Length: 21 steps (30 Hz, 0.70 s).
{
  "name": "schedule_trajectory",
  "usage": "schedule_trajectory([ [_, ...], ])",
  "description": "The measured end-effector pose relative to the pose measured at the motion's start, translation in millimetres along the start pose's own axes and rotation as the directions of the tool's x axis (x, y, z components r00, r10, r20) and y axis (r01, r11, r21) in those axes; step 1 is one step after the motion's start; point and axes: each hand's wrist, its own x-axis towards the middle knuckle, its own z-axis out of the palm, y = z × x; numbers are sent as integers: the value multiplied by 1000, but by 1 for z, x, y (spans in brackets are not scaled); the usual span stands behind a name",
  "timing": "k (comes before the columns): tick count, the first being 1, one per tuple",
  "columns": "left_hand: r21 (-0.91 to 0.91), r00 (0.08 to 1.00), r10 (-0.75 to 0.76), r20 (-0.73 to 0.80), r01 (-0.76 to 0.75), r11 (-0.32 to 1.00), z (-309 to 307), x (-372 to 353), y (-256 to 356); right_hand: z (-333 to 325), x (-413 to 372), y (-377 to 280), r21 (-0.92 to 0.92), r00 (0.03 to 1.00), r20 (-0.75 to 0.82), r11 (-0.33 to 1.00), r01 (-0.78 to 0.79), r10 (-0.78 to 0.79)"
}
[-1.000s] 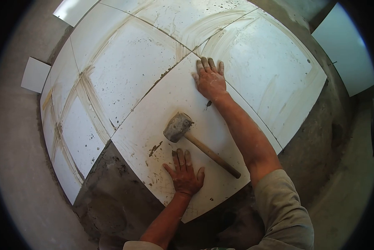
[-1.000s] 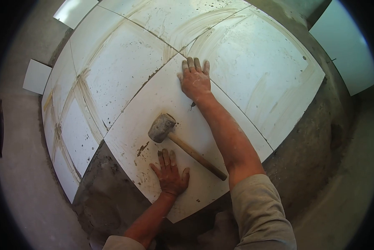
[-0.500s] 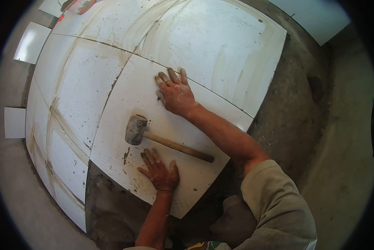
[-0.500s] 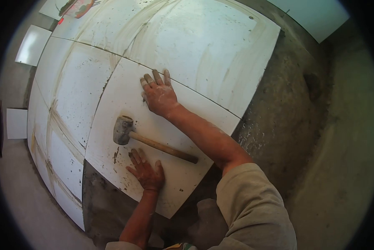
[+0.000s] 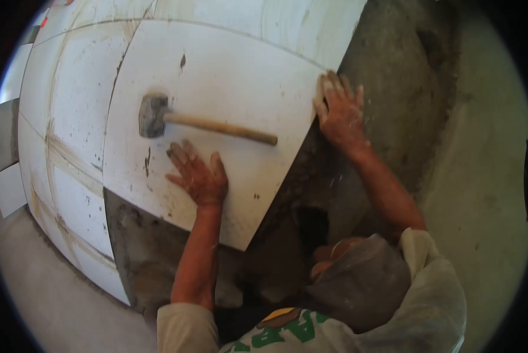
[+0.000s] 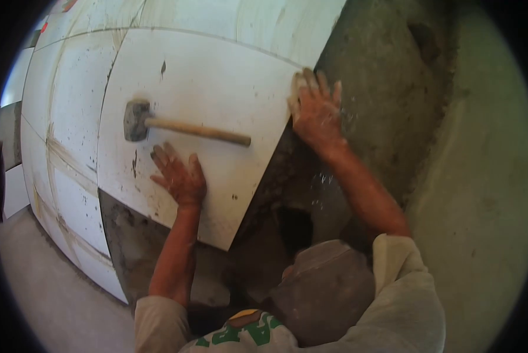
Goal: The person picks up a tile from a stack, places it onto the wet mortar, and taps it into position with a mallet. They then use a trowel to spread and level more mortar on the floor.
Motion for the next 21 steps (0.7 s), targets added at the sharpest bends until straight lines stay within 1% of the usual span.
schedule_trajectory([
  [2,0,1000,17,-8,-17,1000,3,-3,-3,5,-5,2,-16,999,-31,1000,19,-20],
  [3,-10,999,20,-27,-20,1000,4,-1,-4,7,-4,3,-3,1000,-21,1000,22,-22],
  [5,-7,1000,21,-14,-21,1000,8,0,-7,6,-10,-1,-61,995,-71,996,72,-76],
  [6,-16,1000,25,-10,-25,1000,7,-1,-10,2,-17,-5,-52,994,-70,996,76,-80],
  [7,-6,1000,18,-8,-18,1000,-3,-2,-11,-3,-25,-10,-68,993,-15,990,120,-121],
  [8,-66,996,71,52,-67,996,-13,-2,-15,-5,-32,-18,-80,986,37,983,167,-164],
  [9,-128,986,128,106,-115,985,-22,-4,-21,-9,-41,-28,-69,984,34,982,174,-172],
  [10,-117,987,124,103,-111,987,-25,-7,-34,-13,-54,-38,-53,975,76,976,211,-207],
  [11,-223,962,243,125,-212,952,-30,-9,-50,-18,-68,-48,-36,963,118,968,247,-242],
  [12,-330,924,358,132,-300,895,-34,-12,-64,-22,-82,-59,-31,962,115,967,253,-248],
  [13,-327,928,349,130,-293,899,-44,-17,-75,-23,-98,-68,31,950,113,956,291,-292],
  [14,-273,900,370,232,-305,913,-56,-26,-87,-25,-112,-76,91,934,110,940,330,-339],
  [15,-221,863,379,335,-319,922,-68,-37,-96,-28,-126,-84,93,930,111,935,343,-352],
  [16,-218,867,368,336,-309,926,-77,-49,-104,-30,-139,-92,146,896,134,903,405,-424],
  [17,-209,829,319,460,-248,946,-87,-61,-113,-31,-152,-101,201,858,154,865,459,-491],
  [18,-192,774,268,574,-191,963,-97,-73,-119,-31,-163,-108,206,856,152,863,462,-494],
  [20,-176,768,267,583,-202,963,-111,-104,-125,-31,-179,-120,292,766,138,764,575,-628],
  [21,-166,761,269,591,-212,963,-113,-112,-124,-29,-185,-124,316,752,125,744,588,-647],
])
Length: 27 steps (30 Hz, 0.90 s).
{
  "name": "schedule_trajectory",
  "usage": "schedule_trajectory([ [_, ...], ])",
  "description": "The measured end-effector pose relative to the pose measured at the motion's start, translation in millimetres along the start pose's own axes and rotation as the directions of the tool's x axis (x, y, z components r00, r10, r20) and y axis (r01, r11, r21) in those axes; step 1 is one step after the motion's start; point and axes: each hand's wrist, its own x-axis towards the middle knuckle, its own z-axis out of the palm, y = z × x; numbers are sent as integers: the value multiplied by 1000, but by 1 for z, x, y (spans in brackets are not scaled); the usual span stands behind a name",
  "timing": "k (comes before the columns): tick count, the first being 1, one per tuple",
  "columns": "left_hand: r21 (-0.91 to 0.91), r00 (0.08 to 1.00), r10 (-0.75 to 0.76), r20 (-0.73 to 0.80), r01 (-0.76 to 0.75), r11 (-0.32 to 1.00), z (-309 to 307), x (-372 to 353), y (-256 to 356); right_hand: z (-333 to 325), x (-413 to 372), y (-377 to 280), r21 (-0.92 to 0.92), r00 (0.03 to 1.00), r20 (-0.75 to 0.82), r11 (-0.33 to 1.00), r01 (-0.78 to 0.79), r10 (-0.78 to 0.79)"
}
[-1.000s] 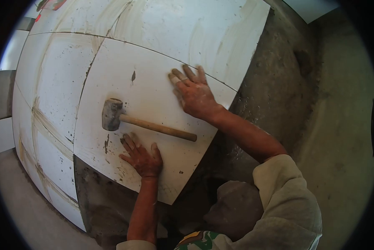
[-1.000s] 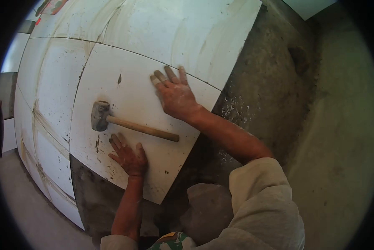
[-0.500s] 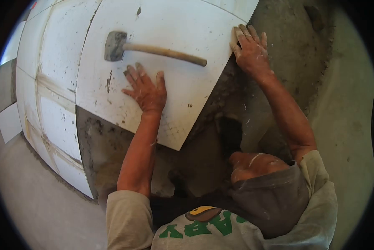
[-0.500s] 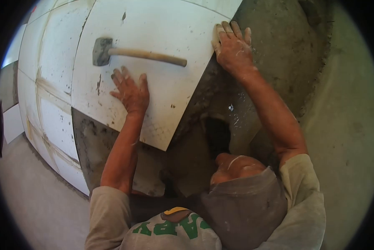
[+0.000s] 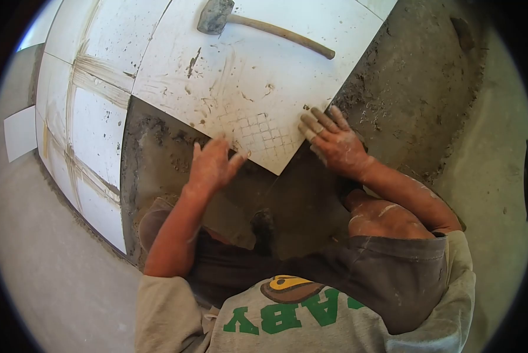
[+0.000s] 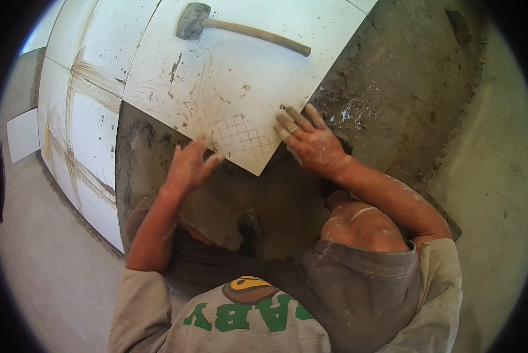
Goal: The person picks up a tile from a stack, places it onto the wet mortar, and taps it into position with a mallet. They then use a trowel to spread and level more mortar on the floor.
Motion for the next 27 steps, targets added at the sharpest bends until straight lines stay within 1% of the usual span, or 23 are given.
schedule_trajectory([
  [1,-2,1000,4,-5,-4,1000,-15,1,15,4,-1,-2,-6,1000,-1,1000,-1,1],
  [2,-31,967,-65,245,74,997,-32,0,31,9,-4,-4,3,1000,18,1000,14,-14],
  [3,-41,867,-121,483,160,986,-41,-2,45,11,-6,-7,15,999,38,999,31,-32],
  [4,-45,869,-123,479,164,985,-33,-5,54,12,-6,-7,12,998,39,999,38,-38],
  [6,-57,900,-65,431,98,994,-9,-21,62,12,-6,-6,-5,999,36,1000,26,-26],
  [7,-58,900,-66,430,100,993,4,-28,61,12,-6,-6,-5,999,36,1000,29,-28],
  [9,-153,912,89,401,-29,988,33,-38,57,11,-7,-5,6,999,34,1000,21,-21],
  [10,-223,920,146,365,-66,973,42,-41,54,9,-7,-5,4,999,37,1000,23,-23],
  [11,-226,920,144,363,-63,972,51,-40,52,6,-6,-5,8,999,50,1000,7,-7],
  [13,-347,907,206,366,-73,935,57,-36,50,2,-4,-5,8,998,57,1000,-6,5],
  [15,-349,906,216,365,-82,933,57,-38,51,-1,0,-4,3,996,3,996,-94,94],
  [16,-353,902,226,369,-89,931,56,-39,53,-3,1,-3,3,996,2,996,-88,88],
  [17,-353,905,220,363,-85,932,54,-39,53,-5,4,-2,-9,992,-11,992,-125,125],
  [18,-362,893,216,395,-65,930,49,-38,54,-6,7,-1,-21,987,-27,987,-159,158],
  [19,-370,880,212,424,-45,928,44,-38,55,-8,11,0,-22,989,-31,989,-146,145],
  [20,-369,886,203,417,-39,929,42,-38,54,-9,14,0,-20,988,-34,989,-150,149],
  [22,-356,914,199,353,-66,932,40,-38,53,-9,18,-1,-18,989,-40,989,-145,144],
  [23,-356,917,193,348,-61,932,38,-37,53,-10,20,-3,-18,989,-34,990,-142,141],
  [25,-258,896,150,418,-42,965,34,-35,51,-9,22,-5,-19,991,-28,991,-133,133],
  [26,-260,899,147,413,-38,965,34,-35,49,-8,24,-6,-20,991,-20,991,-136,135],
  [27,-274,930,126,347,-28,961,34,-34,47,-7,25,-7,-20,990,-14,990,-137,137],
])
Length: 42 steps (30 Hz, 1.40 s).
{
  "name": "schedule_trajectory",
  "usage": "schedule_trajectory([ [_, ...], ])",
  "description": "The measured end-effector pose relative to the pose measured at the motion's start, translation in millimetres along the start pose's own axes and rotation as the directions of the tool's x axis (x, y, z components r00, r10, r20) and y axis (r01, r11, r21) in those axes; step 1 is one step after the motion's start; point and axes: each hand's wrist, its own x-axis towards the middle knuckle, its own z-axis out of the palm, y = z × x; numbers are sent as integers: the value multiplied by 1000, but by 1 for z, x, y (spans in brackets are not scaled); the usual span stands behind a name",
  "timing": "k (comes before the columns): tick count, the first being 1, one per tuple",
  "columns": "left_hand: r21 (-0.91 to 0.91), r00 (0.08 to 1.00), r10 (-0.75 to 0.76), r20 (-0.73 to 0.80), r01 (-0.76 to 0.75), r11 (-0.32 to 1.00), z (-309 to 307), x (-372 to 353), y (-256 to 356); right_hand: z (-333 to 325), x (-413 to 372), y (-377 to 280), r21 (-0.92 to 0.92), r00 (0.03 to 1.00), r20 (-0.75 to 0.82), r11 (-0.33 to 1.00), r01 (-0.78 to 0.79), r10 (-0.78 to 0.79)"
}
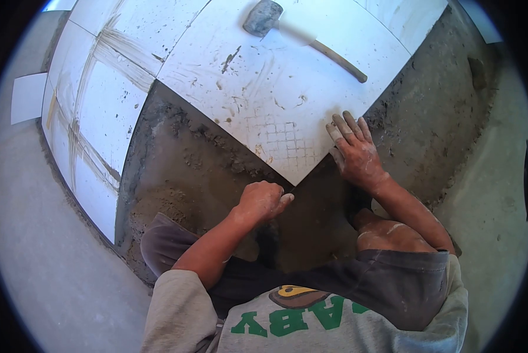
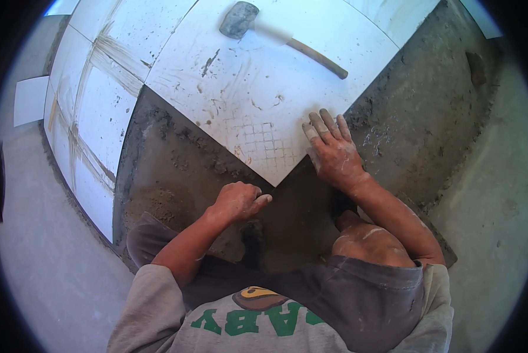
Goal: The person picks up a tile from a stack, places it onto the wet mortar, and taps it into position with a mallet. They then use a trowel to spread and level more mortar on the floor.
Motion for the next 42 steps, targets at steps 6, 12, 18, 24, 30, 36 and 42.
schedule_trajectory([
  [6,-16,980,4,-199,-7,1000,-5,3,-7,10,-4,-3,-3,994,63,996,91,-91],
  [12,-16,943,8,-334,-14,1000,-13,9,-11,9,-5,-6,0,984,122,991,131,-130],
  [18,-2,929,18,-371,-20,1000,-17,14,-3,7,-2,-8,-7,975,146,985,171,-168],
  [24,19,763,53,-644,-53,998,-28,22,-5,3,3,-9,-16,973,180,989,149,-144],
  [30,-62,544,-81,-835,54,997,-59,39,-32,3,3,-7,-25,971,165,984,178,-172],
  [36,-197,336,-348,-875,411,890,-88,61,-97,-3,4,-6,22,974,160,987,156,-158],
  [42,-275,317,-479,-819,515,812,-141,74,-185,-16,-3,9,25,994,80,997,77,-79],
])
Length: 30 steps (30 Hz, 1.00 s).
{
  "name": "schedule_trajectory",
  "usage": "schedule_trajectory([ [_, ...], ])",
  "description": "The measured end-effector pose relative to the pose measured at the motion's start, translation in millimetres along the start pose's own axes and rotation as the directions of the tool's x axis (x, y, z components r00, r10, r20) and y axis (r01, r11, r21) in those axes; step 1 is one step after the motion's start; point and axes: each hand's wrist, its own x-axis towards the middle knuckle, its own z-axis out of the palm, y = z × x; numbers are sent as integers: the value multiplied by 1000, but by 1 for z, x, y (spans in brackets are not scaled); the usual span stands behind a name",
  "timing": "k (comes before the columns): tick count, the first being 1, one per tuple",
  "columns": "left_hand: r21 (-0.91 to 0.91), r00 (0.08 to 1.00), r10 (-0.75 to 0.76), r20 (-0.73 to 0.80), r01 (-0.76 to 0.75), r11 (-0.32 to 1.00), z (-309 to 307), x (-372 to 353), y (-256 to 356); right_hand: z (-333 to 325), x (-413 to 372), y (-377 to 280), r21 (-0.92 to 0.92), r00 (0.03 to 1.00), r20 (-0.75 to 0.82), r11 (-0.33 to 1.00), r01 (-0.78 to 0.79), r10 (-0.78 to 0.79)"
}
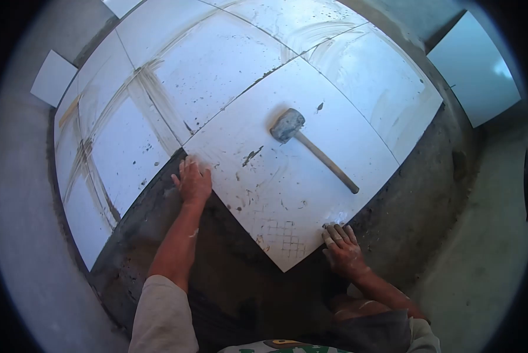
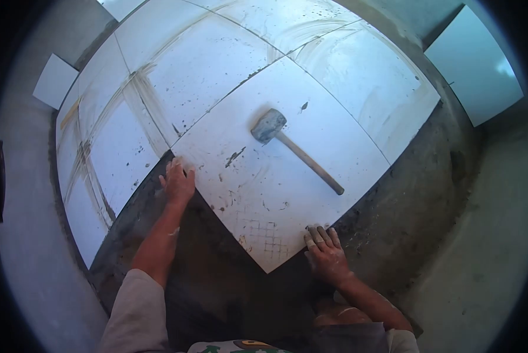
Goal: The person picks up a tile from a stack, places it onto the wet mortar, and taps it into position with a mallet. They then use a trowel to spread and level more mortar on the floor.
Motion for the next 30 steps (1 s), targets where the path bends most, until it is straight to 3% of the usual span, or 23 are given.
schedule_trajectory([
  [6,29,990,135,41,-136,990,3,48,-18,-19,-11,17,-19,991,-26,991,-133,133],
  [15,189,996,93,9,-93,978,7,43,-10,-20,-7,22,39,984,-63,985,-167,169],
  [22,136,995,103,7,-103,985,3,44,-13,-22,-8,27,76,982,-50,981,-179,183],
  [24,73,979,195,-62,-191,979,7,46,-21,-20,-10,28,70,977,-50,976,-205,209],
  [30,97,964,255,-75,-247,964,9,57,-29,-21,-12,27,87,977,9,973,-212,212],
])
